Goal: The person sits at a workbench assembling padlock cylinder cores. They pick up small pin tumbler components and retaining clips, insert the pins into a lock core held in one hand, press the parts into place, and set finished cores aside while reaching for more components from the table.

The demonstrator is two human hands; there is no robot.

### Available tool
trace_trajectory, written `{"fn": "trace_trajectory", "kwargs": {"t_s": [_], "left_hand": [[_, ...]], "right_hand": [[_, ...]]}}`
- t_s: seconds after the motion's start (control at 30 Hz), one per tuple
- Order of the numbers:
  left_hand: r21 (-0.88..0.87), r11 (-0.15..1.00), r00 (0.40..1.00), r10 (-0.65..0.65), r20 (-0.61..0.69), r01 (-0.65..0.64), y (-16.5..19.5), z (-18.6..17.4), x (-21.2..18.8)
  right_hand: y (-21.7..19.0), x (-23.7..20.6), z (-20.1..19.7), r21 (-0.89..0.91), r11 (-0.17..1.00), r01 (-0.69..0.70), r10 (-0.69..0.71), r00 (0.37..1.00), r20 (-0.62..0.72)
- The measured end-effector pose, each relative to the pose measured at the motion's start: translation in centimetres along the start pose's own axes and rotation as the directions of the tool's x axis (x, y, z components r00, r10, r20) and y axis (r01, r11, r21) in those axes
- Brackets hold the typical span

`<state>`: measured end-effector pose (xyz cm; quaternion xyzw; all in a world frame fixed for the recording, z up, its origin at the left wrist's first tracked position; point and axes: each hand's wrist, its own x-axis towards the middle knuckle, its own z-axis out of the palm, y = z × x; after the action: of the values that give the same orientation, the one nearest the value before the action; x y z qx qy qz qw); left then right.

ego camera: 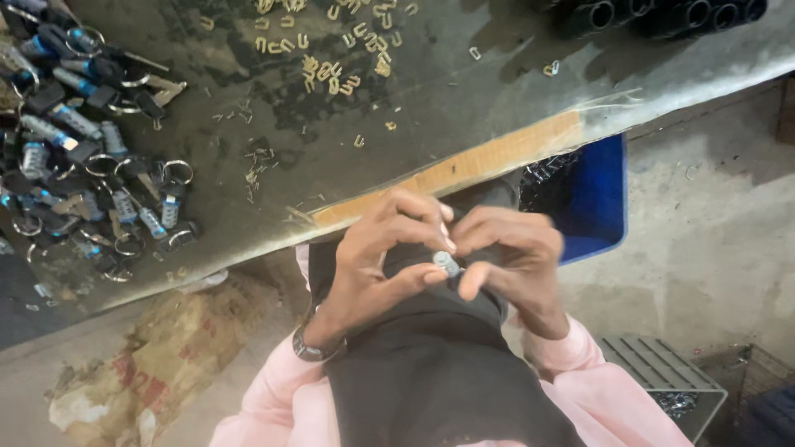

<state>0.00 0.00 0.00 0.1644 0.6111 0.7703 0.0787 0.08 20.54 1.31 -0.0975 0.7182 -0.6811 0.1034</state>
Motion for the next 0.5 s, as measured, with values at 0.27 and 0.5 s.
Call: {"fn": "trace_trajectory", "kwargs": {"t_s": [0.27, 0.5], "left_hand": [[-0.185, 0.953, 0.944, -0.272, -0.185, 0.238, -0.7, -0.8, -1.0], [0.016, 0.983, 0.970, -0.180, -0.163, 0.185, 0.1, -1.6, -0.9]], "right_hand": [[4.8, 6.2, -9.0, -0.818, 0.575, -0.017, -0.555, 0.727, -0.405], [5.1, 8.0, -9.3, -0.865, 0.501, 0.012, -0.514, 0.808, -0.287]]}}
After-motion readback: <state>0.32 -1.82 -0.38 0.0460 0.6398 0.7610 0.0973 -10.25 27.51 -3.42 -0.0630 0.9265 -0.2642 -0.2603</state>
